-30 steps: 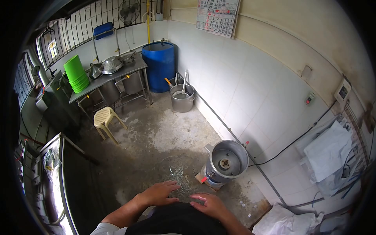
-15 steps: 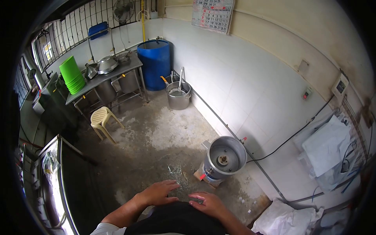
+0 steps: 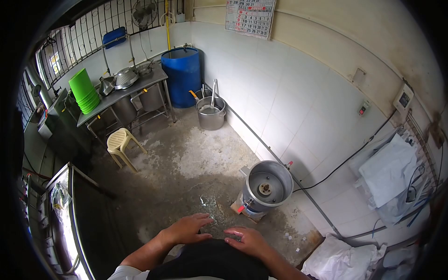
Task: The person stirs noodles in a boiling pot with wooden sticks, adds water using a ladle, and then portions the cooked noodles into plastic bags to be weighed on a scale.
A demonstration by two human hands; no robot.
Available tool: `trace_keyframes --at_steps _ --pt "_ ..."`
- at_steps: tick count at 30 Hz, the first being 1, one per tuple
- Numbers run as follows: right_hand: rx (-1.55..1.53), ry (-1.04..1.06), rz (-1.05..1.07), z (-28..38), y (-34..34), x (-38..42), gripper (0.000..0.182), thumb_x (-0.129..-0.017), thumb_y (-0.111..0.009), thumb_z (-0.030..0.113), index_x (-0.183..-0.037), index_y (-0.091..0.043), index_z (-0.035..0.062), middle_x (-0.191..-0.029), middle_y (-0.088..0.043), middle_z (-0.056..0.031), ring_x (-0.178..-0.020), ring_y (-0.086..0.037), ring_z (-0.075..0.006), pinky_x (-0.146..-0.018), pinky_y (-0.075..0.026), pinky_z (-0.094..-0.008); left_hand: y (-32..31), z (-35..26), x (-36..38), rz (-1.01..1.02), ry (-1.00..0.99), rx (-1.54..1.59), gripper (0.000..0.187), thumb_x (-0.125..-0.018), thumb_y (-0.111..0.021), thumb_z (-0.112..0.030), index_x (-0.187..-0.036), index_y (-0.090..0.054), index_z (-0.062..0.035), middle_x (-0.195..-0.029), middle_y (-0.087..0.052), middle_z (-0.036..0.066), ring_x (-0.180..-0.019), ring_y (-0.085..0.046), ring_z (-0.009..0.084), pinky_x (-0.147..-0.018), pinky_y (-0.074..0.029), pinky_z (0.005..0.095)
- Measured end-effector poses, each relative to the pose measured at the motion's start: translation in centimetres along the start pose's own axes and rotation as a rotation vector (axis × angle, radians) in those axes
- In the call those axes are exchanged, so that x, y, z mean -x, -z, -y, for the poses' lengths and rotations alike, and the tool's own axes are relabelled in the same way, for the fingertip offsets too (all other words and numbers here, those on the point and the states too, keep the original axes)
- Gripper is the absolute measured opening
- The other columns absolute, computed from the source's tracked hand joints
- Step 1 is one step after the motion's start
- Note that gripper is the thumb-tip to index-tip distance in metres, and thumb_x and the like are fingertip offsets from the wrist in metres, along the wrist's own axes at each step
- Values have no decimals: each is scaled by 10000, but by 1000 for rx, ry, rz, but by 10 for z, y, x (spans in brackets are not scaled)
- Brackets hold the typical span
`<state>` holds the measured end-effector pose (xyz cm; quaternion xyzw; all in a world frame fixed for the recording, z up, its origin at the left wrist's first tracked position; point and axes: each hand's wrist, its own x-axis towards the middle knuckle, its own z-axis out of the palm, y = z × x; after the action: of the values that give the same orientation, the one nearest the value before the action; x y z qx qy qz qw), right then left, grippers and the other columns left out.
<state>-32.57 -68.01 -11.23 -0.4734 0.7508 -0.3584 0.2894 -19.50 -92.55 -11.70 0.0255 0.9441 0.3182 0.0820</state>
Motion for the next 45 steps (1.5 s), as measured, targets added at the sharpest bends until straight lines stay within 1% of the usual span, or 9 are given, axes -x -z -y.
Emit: trace_keyframes --at_steps 8,11,13,14,16,19,31,38,45 --pt "-4 9 -16 7 5 -2 389 -920 -657 377 -1215 -672 125 -1197 -682 -120 -1083 -658 -298 -926 -516 -368 -1 0 -1 -1 10 -8 621 -897 -654 -422 -1386 -529 -60 -1458 -469 235 -1359 -444 374 -1117 -378 424" --pt "-76 -179 105 18 10 -4 544 -893 -681 412 -1320 -590 88 -1312 -610 -174 -1205 -590 -335 -1004 -470 -398 -2 2 -2 -5 4 -4 638 -894 -655 -433 -1390 -519 -57 -1463 -463 231 -1369 -432 374 -1124 -365 446" --pt "244 104 -299 14 5 -7 827 -834 -721 481 -1450 -416 20 -1462 -429 -284 -1362 -420 -430 -1113 -355 -476 1 -3 -3 -4 -2 -2 658 -890 -656 -445 -1399 -507 -57 -1473 -453 229 -1380 -419 373 -1133 -352 470" --pt "243 104 -299 12 4 -7 827 -834 -721 481 -1450 -416 20 -1462 -429 -284 -1362 -420 -430 -1113 -355 -476 1 -6 -3 -42 37 -65 686 -885 -657 -463 -1412 -490 -58 -1485 -435 230 -1394 -399 375 -1138 -333 504" --pt "440 24 -337 9 3 -6 1052 -776 -753 535 -1508 -254 -33 -1521 -249 -372 -1429 -249 -516 -1165 -235 -544 7 -13 -3 -78 74 -129 714 -880 -658 -481 -1425 -473 -59 -1498 -417 231 -1407 -380 377 -1143 -314 538" --pt "409 52 -399 10 7 -9 1071 -764 -756 557 -1512 -258 -26 -1522 -233 -386 -1424 -249 -532 -1159 -229 -566 12 -15 -5 -77 95 -138 760 -874 -656 -515 -1447 -443 -64 -1517 -386 234 -1427 -347 382 -1145 -281 586" --pt "247 9 -473 3 7 -2 955 -788 -768 462 -1492 -331 -12 -1531 -285 -333 -1407 -320 -494 -1147 -285 -533 2 -2 -13 16 -39 -21 703 -881 -667 -479 -1412 -500 -50 -1496 -411 260 -1403 -374 415 -1150 -314 486" --pt "477 -317 -820 37 36 28 957 -779 -746 505 -1526 -322 83 -1574 -235 -288 -1453 -230 -482 -1156 -196 -596 33 -13 -43 180 -228 -31 738 -828 -736 -427 -1416 -500 -48 -1504 -391 277 -1402 -369 435 -1148 -324 476" --pt "661 -693 -852 94 16 66 990 -786 -725 560 -1547 -283 105 -1594 -180 -279 -1477 -148 -482 -1166 -137 -609 47 -4 -49 150 -400 38 716 -792 -785 -371 -1397 -539 -78 -1523 -362 280 -1429 -328 440 -1148 -326 472"
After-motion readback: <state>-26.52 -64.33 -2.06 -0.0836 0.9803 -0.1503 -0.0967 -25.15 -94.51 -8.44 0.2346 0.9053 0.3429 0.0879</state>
